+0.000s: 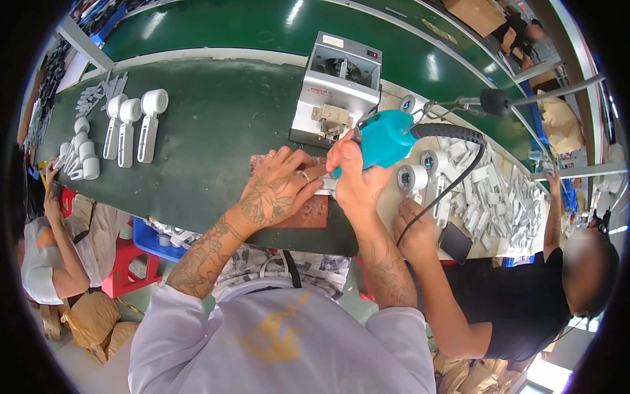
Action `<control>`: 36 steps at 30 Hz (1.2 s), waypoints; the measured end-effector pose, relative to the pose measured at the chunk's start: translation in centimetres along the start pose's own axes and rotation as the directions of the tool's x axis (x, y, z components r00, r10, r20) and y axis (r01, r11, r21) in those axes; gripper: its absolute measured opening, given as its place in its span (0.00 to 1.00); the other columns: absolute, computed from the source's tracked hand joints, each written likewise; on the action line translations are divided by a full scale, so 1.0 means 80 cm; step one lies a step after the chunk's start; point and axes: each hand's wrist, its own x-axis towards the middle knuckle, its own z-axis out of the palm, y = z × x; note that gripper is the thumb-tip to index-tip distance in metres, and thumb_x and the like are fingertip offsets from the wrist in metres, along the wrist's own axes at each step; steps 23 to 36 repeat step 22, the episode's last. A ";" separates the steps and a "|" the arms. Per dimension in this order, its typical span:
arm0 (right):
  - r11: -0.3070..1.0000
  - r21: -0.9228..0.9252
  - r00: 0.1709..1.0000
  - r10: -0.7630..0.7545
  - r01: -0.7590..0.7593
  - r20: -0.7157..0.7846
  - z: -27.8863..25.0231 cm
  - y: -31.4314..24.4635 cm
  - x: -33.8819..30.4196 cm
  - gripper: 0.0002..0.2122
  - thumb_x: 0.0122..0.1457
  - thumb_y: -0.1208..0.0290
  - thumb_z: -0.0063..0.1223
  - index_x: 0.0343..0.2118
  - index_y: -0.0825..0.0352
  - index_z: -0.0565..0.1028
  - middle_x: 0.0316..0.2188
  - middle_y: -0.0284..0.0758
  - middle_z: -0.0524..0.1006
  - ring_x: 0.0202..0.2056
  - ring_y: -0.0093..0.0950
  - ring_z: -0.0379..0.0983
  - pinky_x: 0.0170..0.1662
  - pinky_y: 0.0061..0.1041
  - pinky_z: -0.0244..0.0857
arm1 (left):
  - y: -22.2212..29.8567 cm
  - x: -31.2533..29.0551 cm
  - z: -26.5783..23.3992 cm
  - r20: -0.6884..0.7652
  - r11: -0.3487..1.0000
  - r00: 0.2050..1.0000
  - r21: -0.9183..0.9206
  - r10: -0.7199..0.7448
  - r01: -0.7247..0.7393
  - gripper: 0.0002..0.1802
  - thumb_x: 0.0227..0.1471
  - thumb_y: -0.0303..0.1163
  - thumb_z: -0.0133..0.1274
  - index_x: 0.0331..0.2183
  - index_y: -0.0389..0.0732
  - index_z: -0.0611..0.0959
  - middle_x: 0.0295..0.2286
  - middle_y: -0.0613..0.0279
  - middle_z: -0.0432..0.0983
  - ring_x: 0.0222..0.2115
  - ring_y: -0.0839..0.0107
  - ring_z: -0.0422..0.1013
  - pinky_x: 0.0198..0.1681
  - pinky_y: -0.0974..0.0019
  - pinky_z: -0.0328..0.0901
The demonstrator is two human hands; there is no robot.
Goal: Assemble plastic components of handheld fans using an electric screwdriver on an assembly line.
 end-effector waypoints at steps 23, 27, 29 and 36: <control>0.990 -0.084 0.991 -0.118 0.113 -0.058 0.027 0.006 0.070 0.17 0.69 0.56 0.53 0.37 0.69 0.71 0.22 0.33 0.72 0.23 0.26 0.71 0.27 0.25 0.65 | 0.004 -0.001 -0.006 0.035 0.999 0.998 -0.005 -0.046 0.046 0.21 0.64 0.40 0.49 0.54 0.44 0.81 0.41 0.62 0.71 0.44 0.62 0.68 0.52 0.53 0.63; 0.990 -0.084 0.991 -0.118 0.113 -0.058 0.027 0.006 0.070 0.17 0.69 0.56 0.53 0.37 0.69 0.71 0.22 0.33 0.72 0.23 0.26 0.71 0.27 0.25 0.65 | 0.004 -0.001 -0.006 0.035 0.999 0.998 -0.005 -0.046 0.046 0.21 0.64 0.40 0.49 0.54 0.44 0.81 0.41 0.62 0.71 0.44 0.62 0.68 0.52 0.53 0.63; 0.990 -0.084 0.991 -0.118 0.113 -0.058 0.027 0.006 0.070 0.17 0.69 0.56 0.53 0.37 0.69 0.71 0.22 0.33 0.72 0.23 0.26 0.71 0.27 0.25 0.65 | 0.004 -0.001 -0.006 0.035 0.999 0.998 -0.005 -0.046 0.046 0.21 0.64 0.40 0.49 0.54 0.44 0.81 0.41 0.62 0.71 0.44 0.62 0.68 0.52 0.53 0.63; 0.990 -0.084 0.991 -0.118 0.113 -0.058 0.027 0.006 0.070 0.17 0.69 0.56 0.53 0.37 0.69 0.71 0.22 0.33 0.72 0.23 0.26 0.71 0.27 0.25 0.65 | 0.004 -0.001 -0.006 0.035 0.999 0.998 -0.005 -0.046 0.046 0.21 0.64 0.40 0.49 0.54 0.44 0.81 0.41 0.62 0.71 0.44 0.62 0.68 0.52 0.53 0.63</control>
